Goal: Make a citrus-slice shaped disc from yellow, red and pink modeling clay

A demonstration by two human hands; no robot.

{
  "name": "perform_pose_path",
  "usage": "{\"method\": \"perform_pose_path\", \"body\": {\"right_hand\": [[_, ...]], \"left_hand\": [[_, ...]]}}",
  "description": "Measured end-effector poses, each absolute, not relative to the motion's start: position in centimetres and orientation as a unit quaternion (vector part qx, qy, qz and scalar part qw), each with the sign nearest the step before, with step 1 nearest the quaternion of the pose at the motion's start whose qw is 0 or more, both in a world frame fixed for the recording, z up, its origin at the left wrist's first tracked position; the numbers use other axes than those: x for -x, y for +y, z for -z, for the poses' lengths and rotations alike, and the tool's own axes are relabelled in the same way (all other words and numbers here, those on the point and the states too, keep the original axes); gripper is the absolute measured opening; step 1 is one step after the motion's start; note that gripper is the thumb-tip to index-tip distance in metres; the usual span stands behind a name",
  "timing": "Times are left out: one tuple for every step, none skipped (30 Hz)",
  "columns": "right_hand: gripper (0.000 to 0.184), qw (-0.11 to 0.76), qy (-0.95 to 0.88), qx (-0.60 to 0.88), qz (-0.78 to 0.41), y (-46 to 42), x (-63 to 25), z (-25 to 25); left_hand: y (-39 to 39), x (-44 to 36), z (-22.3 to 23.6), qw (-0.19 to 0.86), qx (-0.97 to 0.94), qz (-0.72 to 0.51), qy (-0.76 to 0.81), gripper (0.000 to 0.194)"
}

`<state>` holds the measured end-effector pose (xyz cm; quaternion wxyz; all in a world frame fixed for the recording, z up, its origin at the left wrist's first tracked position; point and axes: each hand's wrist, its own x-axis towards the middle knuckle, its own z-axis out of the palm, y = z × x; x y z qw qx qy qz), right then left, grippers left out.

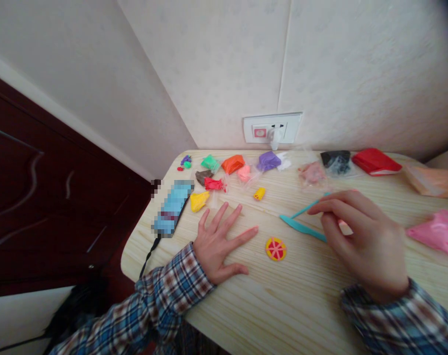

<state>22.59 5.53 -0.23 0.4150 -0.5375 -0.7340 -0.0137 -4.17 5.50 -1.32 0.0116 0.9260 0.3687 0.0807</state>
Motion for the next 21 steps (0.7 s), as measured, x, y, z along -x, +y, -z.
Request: {"method": "perform_pose_path", "body": {"right_hand": [[0.015, 0.415, -0.734, 0.537, 0.016, 5.5, -22.6, 0.2], [0.015, 0.415, -0.734, 0.537, 0.019, 5.5, -22.6, 0.2], [0.015, 0.414, -0.734, 0.537, 0.020, 5.5, -22.7, 0.2], [0.015, 0.414, -0.734, 0.538, 0.020, 5.5, -22.7, 0.2], [0.015, 0.412, -0.735, 0.538, 0.020, 5.5, -22.7, 0.2], [0.015, 0.411, -0.735, 0.538, 0.021, 5.4, -22.7, 0.2], [0.015, 0.409, -0.736, 0.540, 0.022, 5.4, -22.7, 0.2], [0.015, 0.405, -0.736, 0.542, 0.020, 5.4, -22.7, 0.2], [0.015, 0.403, -0.736, 0.544, 0.016, 5.4, -22.7, 0.3], [0.015, 0.401, -0.736, 0.545, 0.010, 5.4, -22.6, 0.3], [0.016, 0.401, -0.734, 0.548, 0.004, 5.3, -22.6, 0.3], [0.016, 0.400, -0.733, 0.550, -0.003, 5.3, -22.6, 0.3], [0.017, 0.401, -0.732, 0.551, -0.008, 5.3, -22.5, 0.3], [0.017, 0.402, -0.731, 0.552, -0.012, 5.2, -22.5, 0.3], [0.017, 0.400, -0.732, 0.551, -0.016, 5.2, -22.5, 0.2], [0.017, 0.401, -0.732, 0.550, -0.018, 5.2, -22.5, 0.2], [0.017, 0.401, -0.733, 0.549, -0.021, 5.1, -22.5, 0.2], [0.017, 0.401, -0.733, 0.548, -0.021, 5.1, -22.5, 0.1], [0.016, 0.402, -0.733, 0.548, -0.021, 5.1, -22.5, 0.1], [0.016, 0.401, -0.733, 0.549, -0.021, 5.1, -22.5, 0.0], [0.017, 0.401, -0.732, 0.550, -0.019, 5.1, -22.5, 0.0]], "left_hand": [[5.5, 4.2, 1.3, 0.012, -0.928, -0.083, 0.362, 0.071], [5.6, 4.3, 1.3, 0.012, -0.931, -0.085, 0.354, 0.070], [5.7, 4.4, 1.3, 0.012, -0.933, -0.087, 0.348, 0.070], [5.9, 4.5, 1.2, 0.012, -0.934, -0.088, 0.346, 0.070], [6.1, 4.5, 1.2, 0.012, -0.933, -0.090, 0.349, 0.070], [6.3, 4.5, 1.2, 0.011, -0.930, -0.091, 0.355, 0.070], [6.4, 4.5, 1.1, 0.010, -0.929, -0.090, 0.360, 0.070], [6.6, 4.5, 1.1, 0.011, -0.929, -0.087, 0.359, 0.070], [6.7, 4.5, 1.1, 0.014, -0.932, -0.082, 0.352, 0.070], [6.7, 4.4, 1.1, 0.017, -0.936, -0.078, 0.343, 0.070], [6.8, 4.4, 1.2, 0.019, -0.937, -0.076, 0.340, 0.069], [6.7, 4.4, 1.2, 0.018, -0.936, -0.078, 0.343, 0.069], [6.7, 4.3, 1.2, 0.015, -0.933, -0.082, 0.351, 0.069], [6.7, 4.3, 1.3, 0.012, -0.930, -0.085, 0.357, 0.070], [6.6, 4.3, 1.3, 0.009, -0.929, -0.085, 0.360, 0.071], [6.6, 4.2, 1.3, 0.009, -0.933, -0.080, 0.351, 0.071], [6.6, 4.2, 1.3, 0.010, -0.938, -0.074, 0.338, 0.072], [6.5, 4.2, 1.3, 0.007, -0.940, -0.070, 0.334, 0.071], [6.5, 4.2, 1.3, 0.004, -0.934, -0.076, 0.348, 0.070], [6.5, 4.2, 1.2, 0.003, -0.930, -0.079, 0.358, 0.071], [6.5, 4.2, 1.2, 0.006, -0.928, -0.080, 0.363, 0.072]]}}
